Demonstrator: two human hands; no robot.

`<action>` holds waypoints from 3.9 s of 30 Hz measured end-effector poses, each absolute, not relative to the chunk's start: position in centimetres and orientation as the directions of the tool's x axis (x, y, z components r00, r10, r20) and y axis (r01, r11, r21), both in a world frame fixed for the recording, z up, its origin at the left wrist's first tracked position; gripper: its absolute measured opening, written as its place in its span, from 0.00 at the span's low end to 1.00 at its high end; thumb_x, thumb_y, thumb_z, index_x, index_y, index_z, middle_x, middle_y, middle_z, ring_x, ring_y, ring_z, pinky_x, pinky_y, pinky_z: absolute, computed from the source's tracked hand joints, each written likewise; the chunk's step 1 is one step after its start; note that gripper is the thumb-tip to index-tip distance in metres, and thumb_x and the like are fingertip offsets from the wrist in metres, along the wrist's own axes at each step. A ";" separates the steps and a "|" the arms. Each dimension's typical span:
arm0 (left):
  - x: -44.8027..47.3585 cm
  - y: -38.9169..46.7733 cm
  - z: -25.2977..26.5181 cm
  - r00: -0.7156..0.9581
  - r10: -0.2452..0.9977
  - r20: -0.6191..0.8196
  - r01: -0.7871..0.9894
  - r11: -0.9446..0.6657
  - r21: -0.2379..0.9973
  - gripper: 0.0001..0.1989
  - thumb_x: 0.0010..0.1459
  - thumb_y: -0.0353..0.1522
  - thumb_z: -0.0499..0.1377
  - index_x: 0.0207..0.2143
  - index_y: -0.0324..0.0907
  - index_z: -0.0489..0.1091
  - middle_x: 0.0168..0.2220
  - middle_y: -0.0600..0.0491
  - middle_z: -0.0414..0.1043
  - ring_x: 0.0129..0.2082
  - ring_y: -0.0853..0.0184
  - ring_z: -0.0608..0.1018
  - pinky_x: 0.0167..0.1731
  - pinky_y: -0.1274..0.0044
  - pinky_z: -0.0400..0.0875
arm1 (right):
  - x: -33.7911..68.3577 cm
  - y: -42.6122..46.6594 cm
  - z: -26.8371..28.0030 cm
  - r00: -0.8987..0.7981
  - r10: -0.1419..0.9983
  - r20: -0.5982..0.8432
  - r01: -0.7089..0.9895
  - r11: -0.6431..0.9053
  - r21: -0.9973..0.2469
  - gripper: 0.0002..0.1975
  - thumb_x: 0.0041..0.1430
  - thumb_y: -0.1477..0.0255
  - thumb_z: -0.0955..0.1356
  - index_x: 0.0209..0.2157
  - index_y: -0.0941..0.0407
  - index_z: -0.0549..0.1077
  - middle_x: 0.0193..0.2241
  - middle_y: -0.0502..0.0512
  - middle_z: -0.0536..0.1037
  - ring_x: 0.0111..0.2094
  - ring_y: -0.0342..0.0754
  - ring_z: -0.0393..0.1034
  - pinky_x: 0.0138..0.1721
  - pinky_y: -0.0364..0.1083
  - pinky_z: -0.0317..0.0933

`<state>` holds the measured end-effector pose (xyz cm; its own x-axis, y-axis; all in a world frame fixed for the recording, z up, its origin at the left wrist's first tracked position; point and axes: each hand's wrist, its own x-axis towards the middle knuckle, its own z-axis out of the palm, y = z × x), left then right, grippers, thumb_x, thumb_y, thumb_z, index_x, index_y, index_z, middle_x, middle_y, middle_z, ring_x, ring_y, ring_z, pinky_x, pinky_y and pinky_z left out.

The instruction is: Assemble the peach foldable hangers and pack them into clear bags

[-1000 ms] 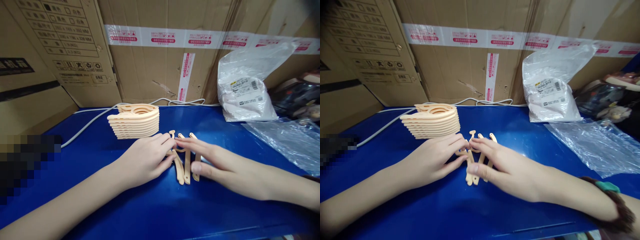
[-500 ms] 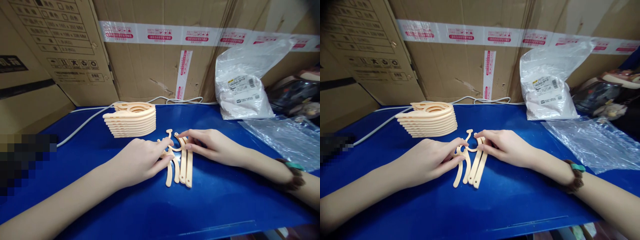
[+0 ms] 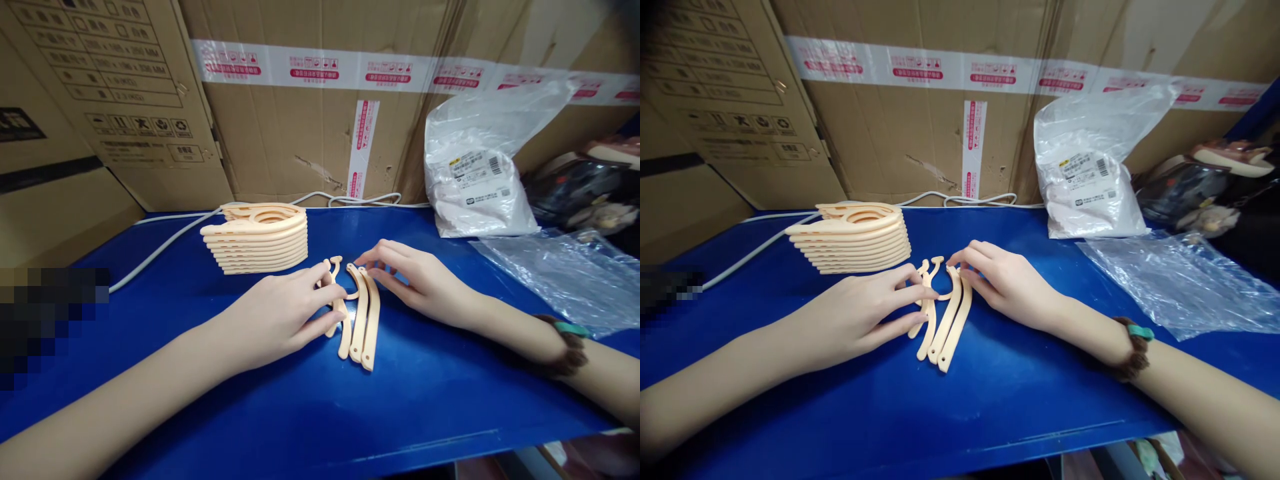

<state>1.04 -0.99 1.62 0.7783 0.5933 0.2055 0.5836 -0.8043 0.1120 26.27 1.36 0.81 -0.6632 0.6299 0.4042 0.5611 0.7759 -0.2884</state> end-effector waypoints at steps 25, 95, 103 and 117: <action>1.8 -1.9 1.6 0.690 0.679 0.253 0.669 -0.731 0.135 0.15 0.62 0.39 0.58 0.48 0.42 0.70 0.44 0.51 0.71 0.42 0.60 0.76 0.37 0.69 0.72 | 27.9 4.4 0.4 -0.663 0.670 0.335 0.728 0.680 0.082 0.13 0.67 0.68 0.63 0.40 0.57 0.78 0.36 0.59 0.74 0.37 0.52 0.67 0.40 0.50 0.58; 2.3 -2.4 1.8 0.835 0.402 0.376 0.479 -0.867 -0.139 0.16 0.69 0.34 0.48 0.44 0.39 0.75 0.42 0.48 0.77 0.43 0.60 0.77 0.42 0.68 0.69 | 25.9 1.7 1.0 -0.492 0.866 0.083 0.332 0.275 -0.902 0.12 0.58 0.63 0.68 0.29 0.57 0.70 0.26 0.48 0.71 0.29 0.43 0.63 0.30 0.43 0.57; 1.8 -1.9 1.4 0.811 0.471 0.346 0.532 -0.841 -0.102 0.16 0.68 0.38 0.50 0.41 0.40 0.75 0.44 0.48 0.77 0.42 0.58 0.77 0.38 0.68 0.67 | 25.7 1.5 1.0 -0.485 0.872 0.068 0.303 0.241 -0.922 0.12 0.58 0.62 0.69 0.30 0.57 0.71 0.27 0.49 0.72 0.30 0.44 0.65 0.33 0.44 0.59; 1.9 -1.6 1.2 0.753 0.551 0.360 0.637 -0.748 -0.188 0.10 0.64 0.37 0.57 0.39 0.39 0.73 0.36 0.50 0.74 0.36 0.57 0.74 0.34 0.68 0.63 | 25.5 1.5 1.4 -0.483 0.875 0.028 0.289 0.190 -0.938 0.16 0.55 0.58 0.71 0.33 0.58 0.74 0.33 0.53 0.78 0.38 0.50 0.72 0.44 0.49 0.63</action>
